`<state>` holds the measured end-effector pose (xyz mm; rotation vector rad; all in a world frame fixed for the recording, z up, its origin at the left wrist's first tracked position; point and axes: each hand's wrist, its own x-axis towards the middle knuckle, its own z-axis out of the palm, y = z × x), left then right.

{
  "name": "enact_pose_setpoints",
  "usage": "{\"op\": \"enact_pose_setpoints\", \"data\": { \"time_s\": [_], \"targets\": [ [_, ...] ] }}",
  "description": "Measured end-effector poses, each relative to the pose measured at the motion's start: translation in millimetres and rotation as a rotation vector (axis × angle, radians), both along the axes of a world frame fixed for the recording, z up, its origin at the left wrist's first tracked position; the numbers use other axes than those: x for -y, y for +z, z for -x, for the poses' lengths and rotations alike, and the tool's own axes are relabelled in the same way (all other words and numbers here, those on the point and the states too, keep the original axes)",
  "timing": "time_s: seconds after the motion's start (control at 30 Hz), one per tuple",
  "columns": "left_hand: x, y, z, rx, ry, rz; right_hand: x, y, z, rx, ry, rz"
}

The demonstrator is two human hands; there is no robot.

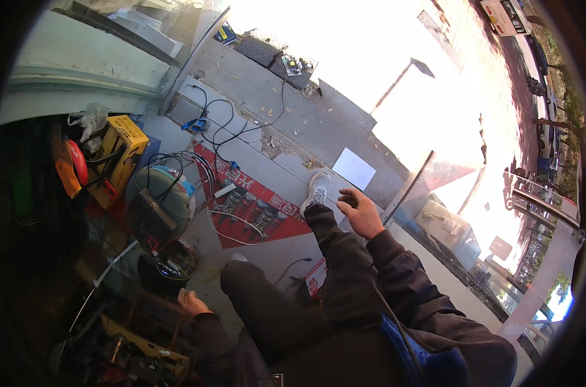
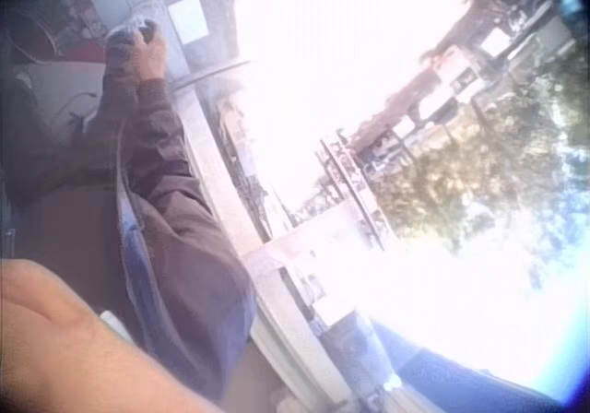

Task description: The person connects a power cable to a power strip, then picks up a circuit board and a black plastic housing. They place the circuit board into the housing, align it, and secure it by hand.

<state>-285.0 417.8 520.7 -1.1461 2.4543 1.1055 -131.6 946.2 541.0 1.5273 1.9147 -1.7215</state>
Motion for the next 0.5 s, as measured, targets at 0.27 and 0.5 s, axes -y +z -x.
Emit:
{"op": "enact_pose_setpoints", "data": {
  "time_s": [0.27,0.5],
  "targets": [
    [-315.6,-3.5,30.4,-0.111,-0.039,-0.506,-220.5,9.1,-28.4,0.013,-0.118,-0.199],
    [-473.6,-48.8,90.4,-0.143,0.020,-0.663,-315.8,-30.8,21.4,-0.001,-0.119,-0.161]
  ]
}}
